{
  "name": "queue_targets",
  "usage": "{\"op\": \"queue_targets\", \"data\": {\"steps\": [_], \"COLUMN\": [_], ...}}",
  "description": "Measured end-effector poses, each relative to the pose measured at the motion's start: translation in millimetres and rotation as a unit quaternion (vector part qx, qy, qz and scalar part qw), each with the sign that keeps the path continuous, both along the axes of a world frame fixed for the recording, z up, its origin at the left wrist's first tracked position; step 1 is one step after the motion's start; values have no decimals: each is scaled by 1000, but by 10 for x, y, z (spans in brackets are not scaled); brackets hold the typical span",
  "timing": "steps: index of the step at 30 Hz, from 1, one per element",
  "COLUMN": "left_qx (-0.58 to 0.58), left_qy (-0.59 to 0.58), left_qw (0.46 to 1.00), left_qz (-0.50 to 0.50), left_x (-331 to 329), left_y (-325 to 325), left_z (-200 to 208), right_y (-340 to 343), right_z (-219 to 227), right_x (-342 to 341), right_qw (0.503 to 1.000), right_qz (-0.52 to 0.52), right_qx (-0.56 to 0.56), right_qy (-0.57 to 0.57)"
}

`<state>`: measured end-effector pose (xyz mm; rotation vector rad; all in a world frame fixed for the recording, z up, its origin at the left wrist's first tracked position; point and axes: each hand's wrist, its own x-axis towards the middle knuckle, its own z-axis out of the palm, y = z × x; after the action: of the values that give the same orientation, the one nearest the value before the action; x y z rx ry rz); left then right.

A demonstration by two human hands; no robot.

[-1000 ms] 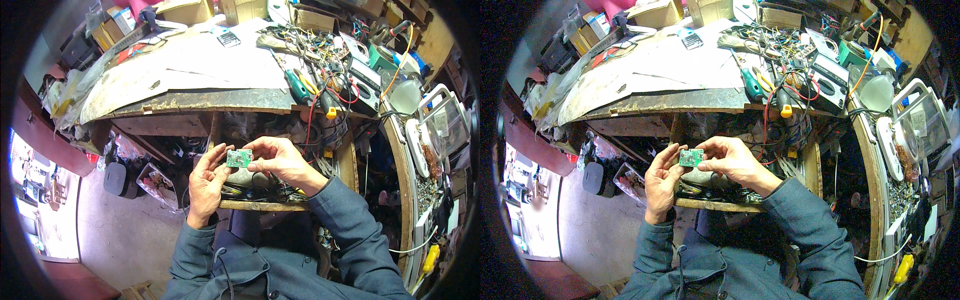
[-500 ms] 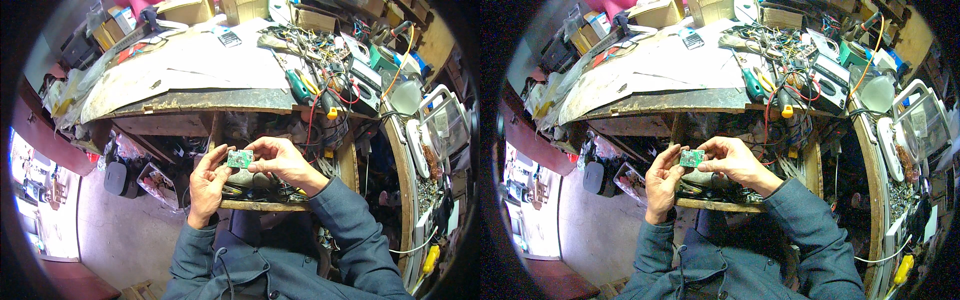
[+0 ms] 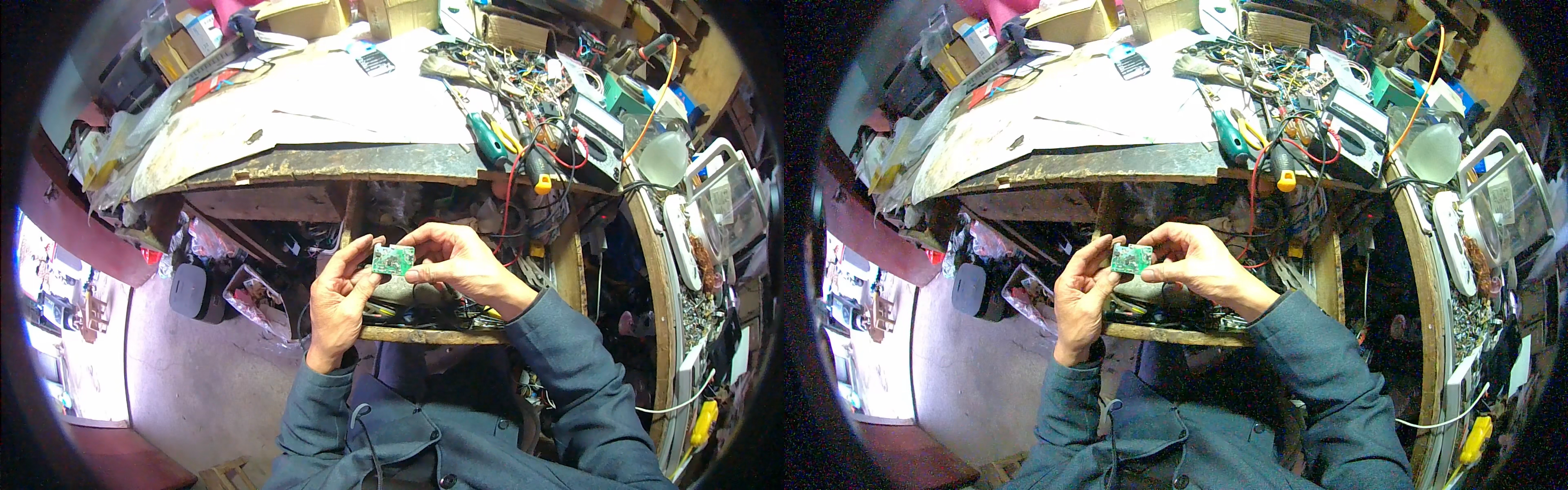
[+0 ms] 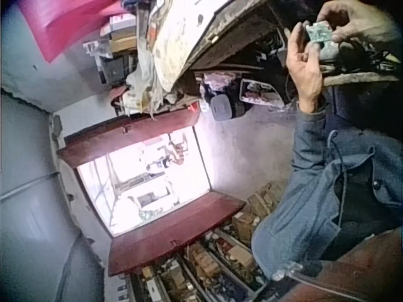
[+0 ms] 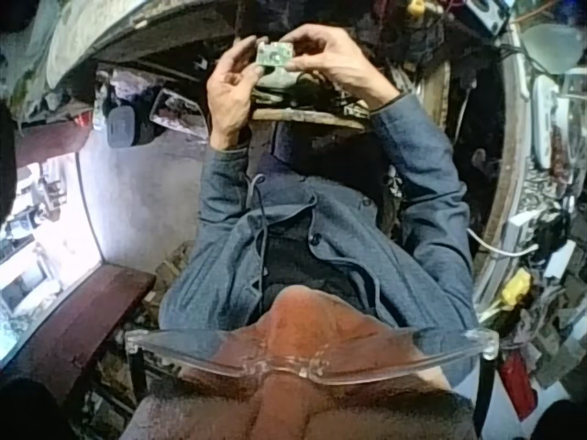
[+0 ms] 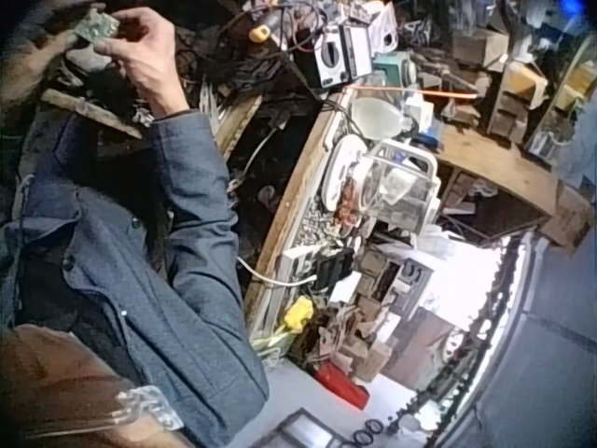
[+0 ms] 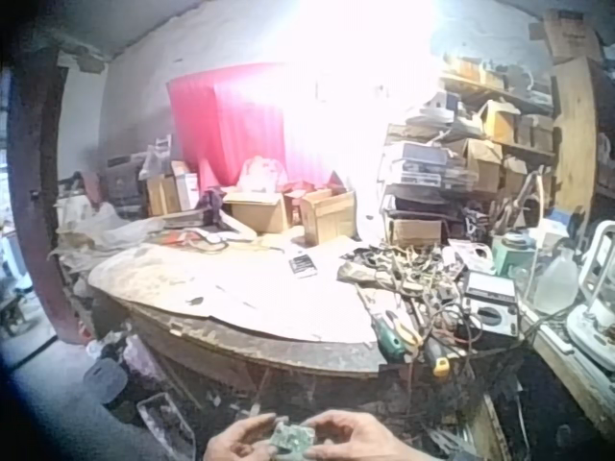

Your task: The person inspects a small green circuit board, then picks up and examines a black power adapter and its cable. They open a drawer, search through items, and handle a black fabric pouch and a red wire before returning to inspect the adapter again.

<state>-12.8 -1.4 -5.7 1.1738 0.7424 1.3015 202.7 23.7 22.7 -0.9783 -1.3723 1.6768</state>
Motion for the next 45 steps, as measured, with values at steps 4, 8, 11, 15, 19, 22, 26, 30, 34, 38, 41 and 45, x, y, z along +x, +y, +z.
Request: {"op": "queue_targets", "data": {"steps": [4, 8, 11, 15, 19, 22, 26, 30, 34, 38, 41, 45], "left_qx": [0, -11, -12, -24, -44, -46, -31, -35, -31, -27, -28, -21], "left_qy": [-2, 14, 32, 42, 39, 39, 45, 60, 75, 99, 106, 134], "left_qw": [1000, 1000, 999, 999, 998, 998, 998, 997, 997, 994, 994, 991], "left_qz": [3, 13, 7, -9, -30, -23, -14, -17, -22, -22, -20, -17], "left_x": [5, -4, -26, -28, -8, -17, -25, -24, -7, -9, -11, -4], "left_y": [-1, -9, 7, 28, 20, 21, 23, -2, -16, -23, -28, -27], "left_z": [-5, -23, -56, -40, -11, -8, -25, 3, 39, 62, 61, 45], "right_y": [2, 10, 3, 0, 16, -1, -13, 2, 1, -2, -20, -7], "right_z": [-8, -17, -3, -7, -80, -75, -95, -90, -88, -63, -46, -83], "right_x": [5, 1, -3, -13, -7, -36, -57, -30, -37, -41, -49, -36], "right_qw": [1000, 1000, 1000, 999, 999, 995, 987, 973, 944, 917, 914, 884], "right_qz": [0, 0, -7, -11, -8, -6, -5, -47, -91, -101, -84, -80], "right_qx": [7, 1, 15, 20, 54, 95, 162, 198, 271, 337, 341, 393], "right_qy": [-1, 5, 11, 24, 2, -8, -13, -110, -168, -186, -205, -241]}}
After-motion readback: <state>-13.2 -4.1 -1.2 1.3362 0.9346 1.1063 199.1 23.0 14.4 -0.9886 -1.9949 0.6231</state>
